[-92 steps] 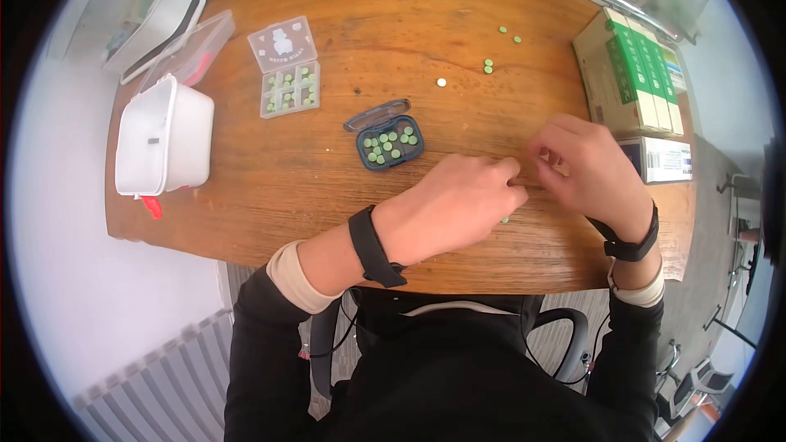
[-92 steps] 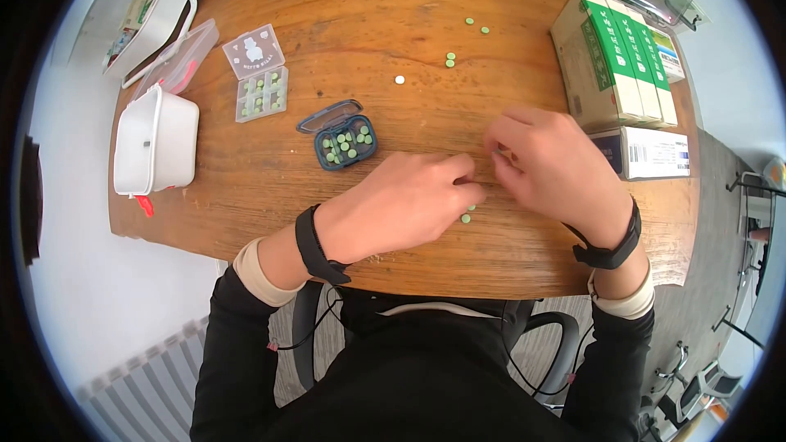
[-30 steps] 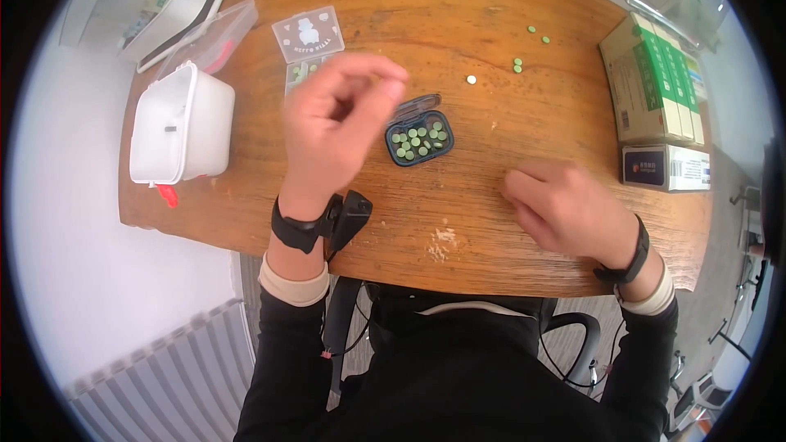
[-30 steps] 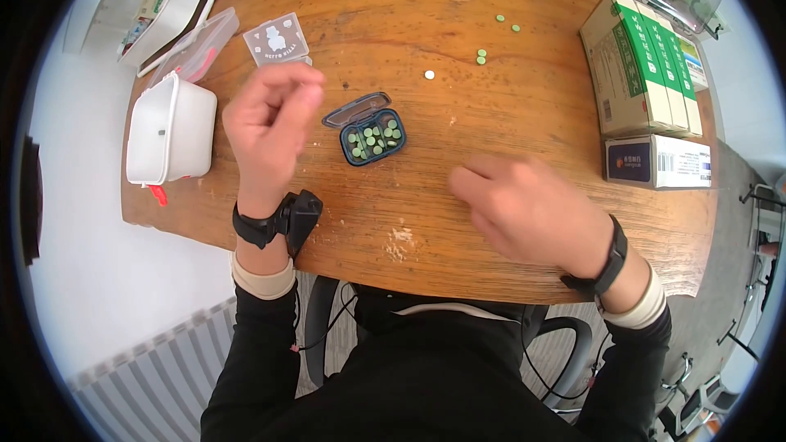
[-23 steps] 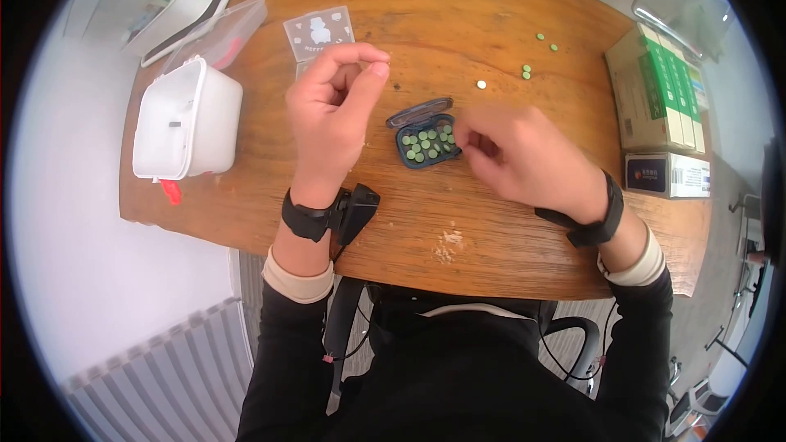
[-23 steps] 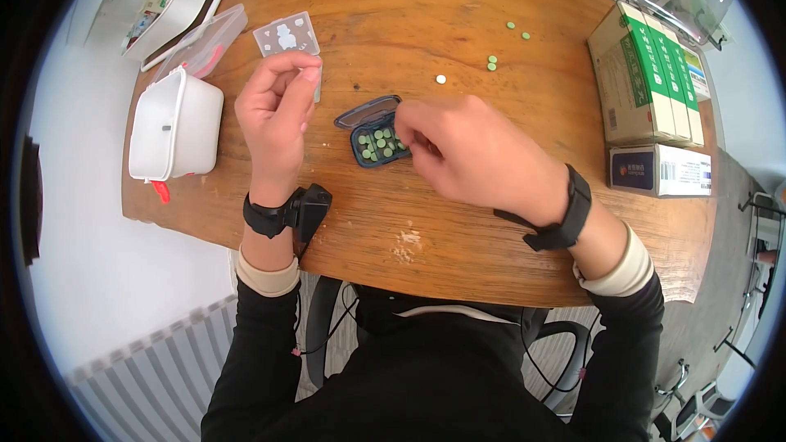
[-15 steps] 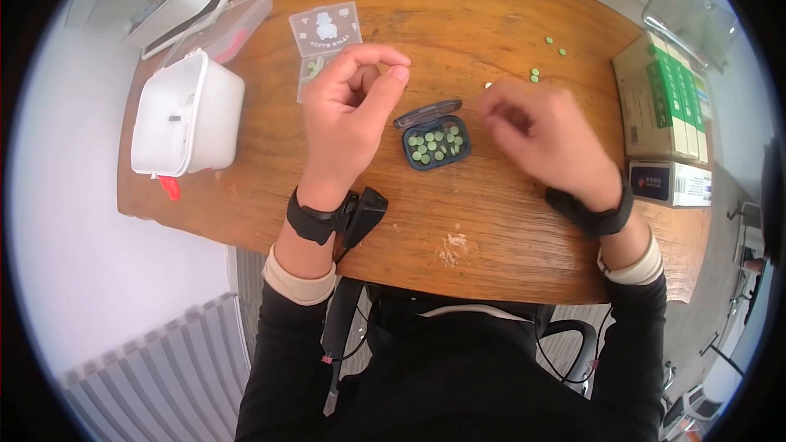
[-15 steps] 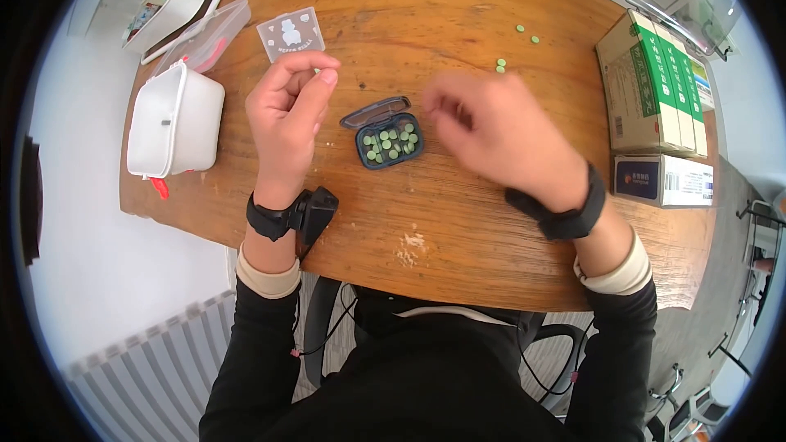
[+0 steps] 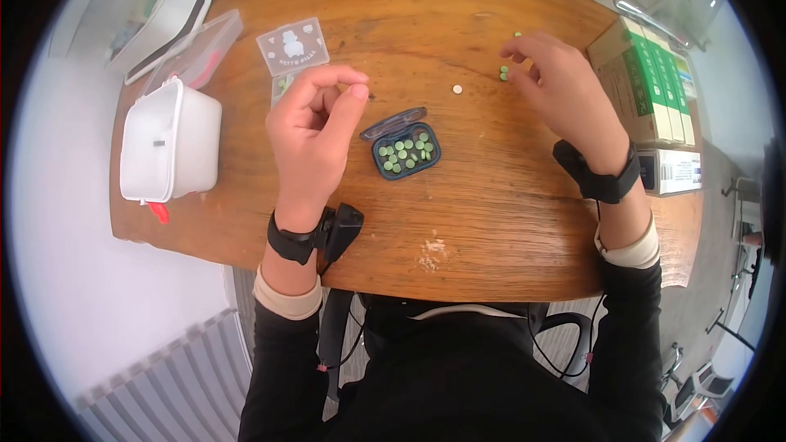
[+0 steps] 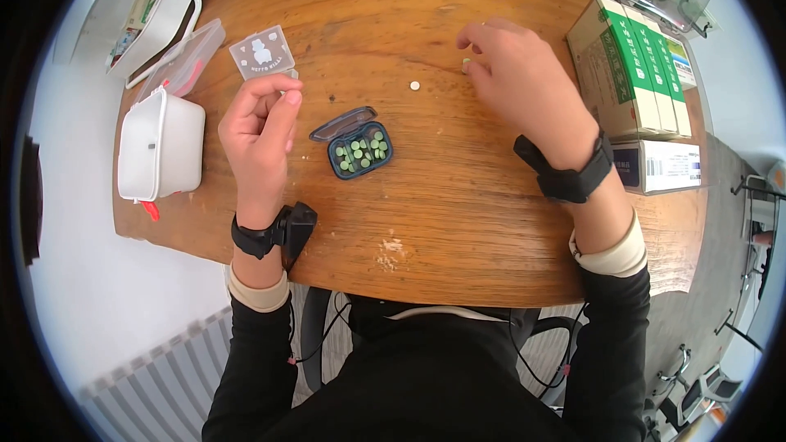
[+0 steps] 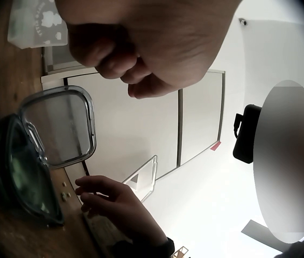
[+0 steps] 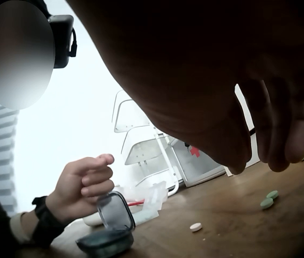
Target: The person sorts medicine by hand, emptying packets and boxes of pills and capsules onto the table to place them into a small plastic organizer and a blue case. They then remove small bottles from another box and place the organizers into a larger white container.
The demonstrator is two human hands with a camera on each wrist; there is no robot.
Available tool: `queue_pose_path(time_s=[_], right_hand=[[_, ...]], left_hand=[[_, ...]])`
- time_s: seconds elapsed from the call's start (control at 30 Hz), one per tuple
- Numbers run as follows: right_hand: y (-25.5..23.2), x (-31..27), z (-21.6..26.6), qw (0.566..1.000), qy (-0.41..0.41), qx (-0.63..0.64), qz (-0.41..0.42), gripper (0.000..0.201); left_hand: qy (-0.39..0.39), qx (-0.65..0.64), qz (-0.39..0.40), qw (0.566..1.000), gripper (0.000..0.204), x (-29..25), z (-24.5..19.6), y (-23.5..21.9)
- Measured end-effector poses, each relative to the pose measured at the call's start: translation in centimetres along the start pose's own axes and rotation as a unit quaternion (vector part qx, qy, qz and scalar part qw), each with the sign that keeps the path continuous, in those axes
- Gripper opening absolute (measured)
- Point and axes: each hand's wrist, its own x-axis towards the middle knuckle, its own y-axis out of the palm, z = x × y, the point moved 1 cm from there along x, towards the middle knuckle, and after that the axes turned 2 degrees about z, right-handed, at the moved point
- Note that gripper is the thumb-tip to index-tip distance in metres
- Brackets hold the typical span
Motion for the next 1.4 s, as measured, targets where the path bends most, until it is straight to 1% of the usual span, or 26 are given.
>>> queue_pose_path(time_s=[0.1, 0.2, 0.27, 0.33, 0.37, 0.43, 0.47, 0.5, 0.6, 0.63, 0.73, 0.8, 0.83, 0.9, 0.97, 1.03, 1.13, 1.23, 1.33, 1.4], right_hand=[[1.2, -0.3, -0.7, 1.0, -0.004, -0.022, 0.019, 0.015], [1.6, -0.5, -0.8, 0.998, -0.022, -0.053, 0.029, 0.011], [2.0, -0.8, -0.8, 0.996, -0.018, -0.085, 0.03, 0.007], [1.9, -0.9, -0.4, 0.993, -0.017, -0.107, 0.039, 0.004], [1.6, -1.0, 0.0, 0.992, -0.018, -0.114, 0.047, 0.004], [1.4, -1.0, 0.3, 0.991, -0.022, -0.118, 0.06, 0.005], [1.3, -1.1, 0.3, 0.991, -0.024, -0.114, 0.065, 0.005], [1.1, -1.1, 0.2, 0.991, -0.025, -0.11, 0.071, 0.006], [0.6, -1.3, -0.2, 0.99, -0.017, -0.078, 0.117, 0.005], [0.7, -1.5, -0.4, 0.99, -0.024, -0.069, 0.12, 0.005], [0.8, -1.8, -0.9, 0.989, -0.044, -0.049, 0.132, 0.005], [0.3, -1.8, -0.8, 0.987, -0.05, -0.048, 0.146, 0.006], [-0.2, -1.7, -0.5, 0.989, -0.041, -0.046, 0.131, 0.006], [-1.8, -1.4, 0.3, 0.994, -0.022, -0.041, 0.101, 0.007], [-3.0, -1.2, 0.8, 0.996, -0.031, -0.038, 0.075, 0.008], [-3.6, -1.2, 1.3, 0.997, -0.04, -0.034, 0.055, 0.008], [-3.5, -1.7, 2.2, 0.998, -0.047, -0.029, 0.042, 0.01], [-3.2, -1.8, 2.5, 0.997, -0.048, -0.025, 0.052, 0.01], [-3.0, -1.7, 2.4, 0.996, -0.052, -0.023, 0.063, 0.008], [-2.9, -1.7, 2.5, 0.996, -0.068, -0.017, 0.058, 0.004]], left_hand=[[0.002, -0.009, 0.004, 1.0, 0.009, -0.1, -0.1, 0.1], [0.002, -0.027, 0.013, 1.0, 0.008, -0.1, -0.5, 0.2], [0.001, -0.026, 0.029, 0.999, 0.008, -0.3, -1.4, 0.9], [-0.002, -0.004, 0.048, 0.999, 0.007, -1.0, -3.2, 1.9], [0.024, -0.004, 0.076, 0.997, 0.007, -1.2, -3.7, 2.6], [0.033, 0.027, 0.145, 0.989, 0.01, -1.8, -4.3, 4.0], [0.032, 0.037, 0.148, 0.988, 0.009, -1.9, -4.7, 5.1], [0.007, 0.024, 0.164, 0.986, 0.009, -1.9, -4.8, 5.9], [-0.019, 0.048, 0.174, 0.983, 0.009, -1.3, -3.8, 8.6], [-0.004, 0.095, 0.192, 0.977, 0.012, -0.8, -3.2, 8.9], [0.065, 0.211, 0.195, 0.956, 0.018, 0.0, -2.3, 10.0], [0.008, 0.149, 0.198, 0.969, 0.02, 0.3, -1.7, 10.7], [-0.02, 0.117, 0.199, 0.973, 0.022, 0.4, -1.3, 11.0], [-0.095, 0.027, 0.174, 0.98, 0.022, 0.5, -0.4, 11.6], [-0.177, -0.075, 0.143, 0.971, 0.023, 0.3, -0.1, 12.3], [-0.259, -0.185, 0.106, 0.942, 0.024, 0.2, -0.3, 12.8], [-0.308, -0.249, 0.147, 0.906, 0.022, 0.3, 0.6, 12.6], [-0.319, -0.329, 0.174, 0.872, 0.022, -0.1, 1.7, 12.2], [-0.347, -0.377, 0.166, 0.842, 0.022, -0.3, 1.9, 12.1], [-0.354, -0.387, 0.174, 0.833, 0.022, -0.3, 1.9, 11.9]])
